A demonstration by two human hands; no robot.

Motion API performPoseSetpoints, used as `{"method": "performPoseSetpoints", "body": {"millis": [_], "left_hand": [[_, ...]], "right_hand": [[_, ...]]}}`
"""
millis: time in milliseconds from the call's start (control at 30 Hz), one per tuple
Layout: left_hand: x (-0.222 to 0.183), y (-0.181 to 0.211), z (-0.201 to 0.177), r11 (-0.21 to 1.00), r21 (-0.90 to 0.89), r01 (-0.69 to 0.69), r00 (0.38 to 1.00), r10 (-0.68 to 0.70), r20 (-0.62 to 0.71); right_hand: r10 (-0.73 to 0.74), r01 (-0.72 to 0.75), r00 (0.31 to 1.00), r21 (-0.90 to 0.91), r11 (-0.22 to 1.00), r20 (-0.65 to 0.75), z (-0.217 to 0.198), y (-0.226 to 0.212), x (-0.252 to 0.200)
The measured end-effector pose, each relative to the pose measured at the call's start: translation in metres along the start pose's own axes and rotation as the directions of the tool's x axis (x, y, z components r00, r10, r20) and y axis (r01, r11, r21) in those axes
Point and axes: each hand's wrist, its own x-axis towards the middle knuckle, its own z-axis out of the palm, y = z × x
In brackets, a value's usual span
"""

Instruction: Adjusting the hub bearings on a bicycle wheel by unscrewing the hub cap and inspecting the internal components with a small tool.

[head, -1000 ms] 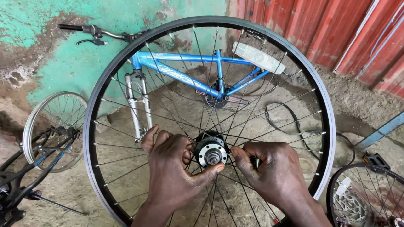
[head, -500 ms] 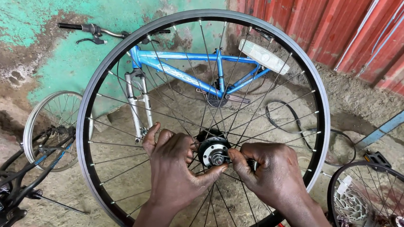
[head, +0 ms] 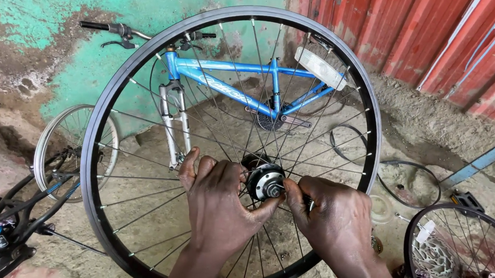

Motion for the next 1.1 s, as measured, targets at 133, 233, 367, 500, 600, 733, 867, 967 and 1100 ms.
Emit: {"method": "performPoseSetpoints", "body": {"millis": [133,233,367,500,600,733,867,967,1100], "left_hand": [[0.0,0.0,-0.001,0.999,0.028,-0.028,0.999,0.028,-0.016],[-0.001,0.002,0.0,0.999,0.045,-0.028,1.0,0.028,-0.005],[-0.001,0.004,-0.002,0.997,0.068,-0.034,0.999,0.033,0.014],[-0.002,0.004,-0.001,0.996,0.077,-0.038,0.999,0.035,0.041],[-0.001,0.003,-0.002,0.997,0.059,-0.039,0.998,0.036,0.052],[-0.001,-0.002,-0.001,1.0,0.006,-0.026,0.999,0.025,0.032],[-0.003,-0.009,0.001,0.999,-0.05,-0.011,0.998,0.014,0.066],[-0.005,-0.016,0.007,0.997,-0.076,-0.029,0.998,0.033,0.045],[-0.005,-0.018,0.006,0.991,-0.122,-0.052,0.998,0.056,0.032]], "right_hand": [[-0.006,0.001,0.999,-0.098,0.995,-0.049,0.002,-0.005,-0.002],[-0.015,0.004,0.996,-0.114,0.994,-0.093,0.002,-0.007,-0.003],[-0.015,-0.003,0.993,-0.153,0.988,-0.114,0.006,-0.002,-0.002],[0.17,-0.167,0.985,-0.128,0.978,0.016,0.009,0.008,0.001],[0.164,-0.16,0.985,-0.075,0.984,0.051,0.005,0.011,0.003],[0.083,-0.084,0.995,0.018,0.996,0.054,0.003,0.017,0.003],[-0.029,0.015,0.997,0.182,0.983,0.074,-0.001,0.018,0.007],[-0.1,0.056,0.982,0.26,0.964,0.158,-0.003,0.022,0.01],[-0.148,0.095,0.973,0.277,0.956,0.175,-0.012,0.021,0.013]]}}
